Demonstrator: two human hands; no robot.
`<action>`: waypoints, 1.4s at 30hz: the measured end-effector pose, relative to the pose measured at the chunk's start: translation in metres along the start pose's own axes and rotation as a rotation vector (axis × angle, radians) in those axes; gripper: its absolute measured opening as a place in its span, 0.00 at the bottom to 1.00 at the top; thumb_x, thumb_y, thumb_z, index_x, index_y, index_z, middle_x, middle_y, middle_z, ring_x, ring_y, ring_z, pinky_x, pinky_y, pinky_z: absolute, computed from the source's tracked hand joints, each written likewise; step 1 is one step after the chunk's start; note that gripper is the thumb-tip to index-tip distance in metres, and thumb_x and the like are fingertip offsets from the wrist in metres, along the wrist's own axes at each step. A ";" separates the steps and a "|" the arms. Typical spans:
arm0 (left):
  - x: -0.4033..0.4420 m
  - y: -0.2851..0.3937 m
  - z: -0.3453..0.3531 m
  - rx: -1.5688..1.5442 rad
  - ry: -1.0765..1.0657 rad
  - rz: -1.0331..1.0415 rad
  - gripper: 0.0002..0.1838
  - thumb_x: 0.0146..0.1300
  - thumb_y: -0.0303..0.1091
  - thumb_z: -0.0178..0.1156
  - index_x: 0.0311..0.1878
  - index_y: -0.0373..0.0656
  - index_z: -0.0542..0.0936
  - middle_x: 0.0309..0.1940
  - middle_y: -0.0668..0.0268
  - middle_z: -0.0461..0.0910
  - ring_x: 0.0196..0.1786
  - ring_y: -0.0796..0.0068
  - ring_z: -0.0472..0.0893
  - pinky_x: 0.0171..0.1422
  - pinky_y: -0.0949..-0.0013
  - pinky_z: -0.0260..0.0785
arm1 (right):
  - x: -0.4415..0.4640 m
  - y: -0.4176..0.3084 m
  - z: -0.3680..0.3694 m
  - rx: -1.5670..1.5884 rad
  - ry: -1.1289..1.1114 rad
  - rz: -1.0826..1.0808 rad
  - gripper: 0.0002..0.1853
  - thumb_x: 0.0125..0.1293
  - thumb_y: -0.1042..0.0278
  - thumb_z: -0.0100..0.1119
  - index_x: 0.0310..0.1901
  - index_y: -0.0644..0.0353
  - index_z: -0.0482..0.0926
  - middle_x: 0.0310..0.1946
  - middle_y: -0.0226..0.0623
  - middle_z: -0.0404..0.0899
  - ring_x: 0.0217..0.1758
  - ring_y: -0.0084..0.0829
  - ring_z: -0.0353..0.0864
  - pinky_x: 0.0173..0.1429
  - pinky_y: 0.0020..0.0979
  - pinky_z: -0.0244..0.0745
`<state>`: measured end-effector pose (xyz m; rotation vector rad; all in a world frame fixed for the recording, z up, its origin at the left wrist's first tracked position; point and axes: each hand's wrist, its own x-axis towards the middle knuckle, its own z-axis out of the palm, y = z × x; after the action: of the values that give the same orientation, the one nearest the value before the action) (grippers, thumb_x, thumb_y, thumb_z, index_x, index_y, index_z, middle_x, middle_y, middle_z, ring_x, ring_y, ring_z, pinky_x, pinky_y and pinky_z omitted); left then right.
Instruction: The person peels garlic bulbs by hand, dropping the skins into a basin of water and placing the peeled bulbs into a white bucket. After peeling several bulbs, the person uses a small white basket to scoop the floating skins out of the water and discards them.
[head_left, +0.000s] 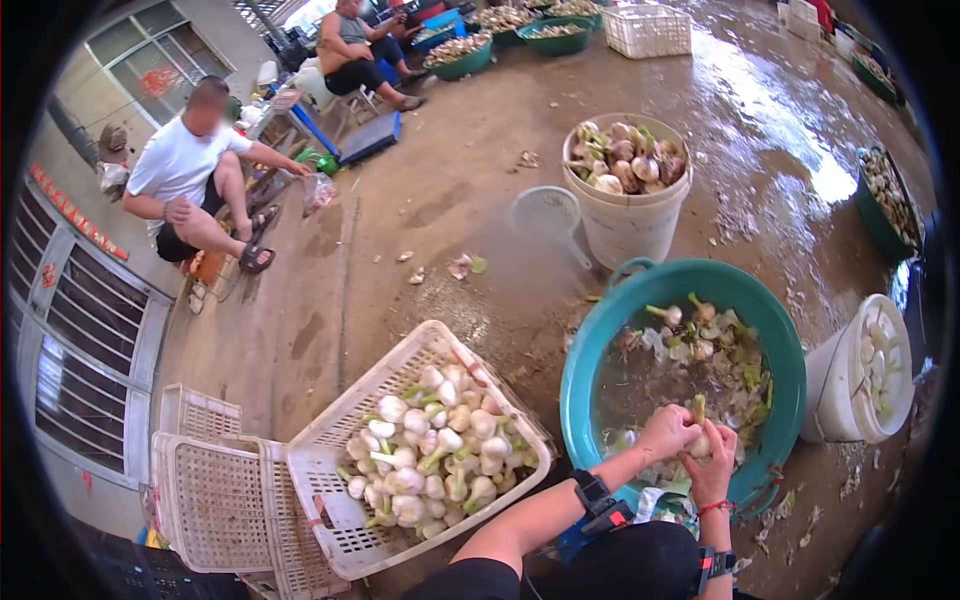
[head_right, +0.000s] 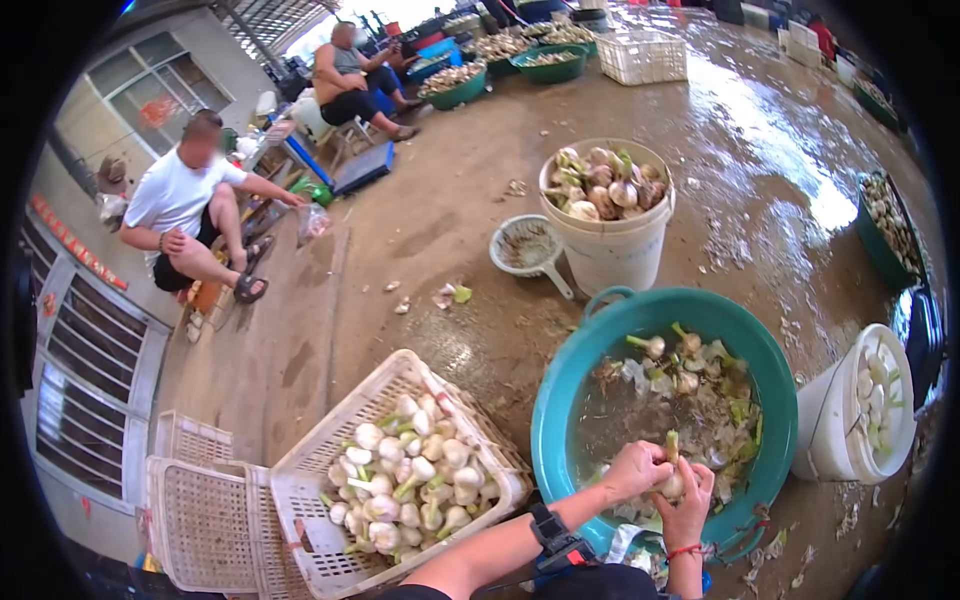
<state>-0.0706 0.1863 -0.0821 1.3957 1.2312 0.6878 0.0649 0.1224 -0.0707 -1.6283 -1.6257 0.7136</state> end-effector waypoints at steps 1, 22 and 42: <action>-0.003 0.003 -0.003 0.055 -0.001 -0.017 0.13 0.49 0.38 0.59 0.32 0.37 0.81 0.24 0.54 0.79 0.25 0.66 0.80 0.32 0.65 0.70 | -0.001 -0.007 -0.001 -0.023 0.005 0.019 0.33 0.37 0.76 0.68 0.52 0.59 0.73 0.48 0.42 0.66 0.53 0.41 0.69 0.55 0.35 0.68; -0.026 0.011 -0.005 -0.205 -0.150 0.122 0.15 0.53 0.27 0.57 0.46 0.38 0.76 0.31 0.70 0.76 0.35 0.81 0.75 0.39 0.73 0.69 | -0.024 -0.016 -0.004 1.188 -0.245 0.676 0.27 0.64 0.40 0.46 0.59 0.46 0.60 0.50 0.36 0.68 0.47 0.29 0.72 0.44 0.33 0.73; -0.040 -0.004 -0.004 -0.312 -0.373 -0.191 0.07 0.49 0.19 0.54 0.26 0.43 0.70 0.19 0.76 0.68 0.21 0.87 0.66 0.23 0.79 0.60 | 0.007 0.001 -0.025 1.522 0.230 0.641 0.15 0.68 0.55 0.43 0.40 0.56 0.76 0.35 0.31 0.79 0.37 0.28 0.77 0.45 0.30 0.70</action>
<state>-0.0869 0.1502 -0.0756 1.0710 0.9029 0.4390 0.0855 0.1270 -0.0562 -0.8844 -0.0460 1.4728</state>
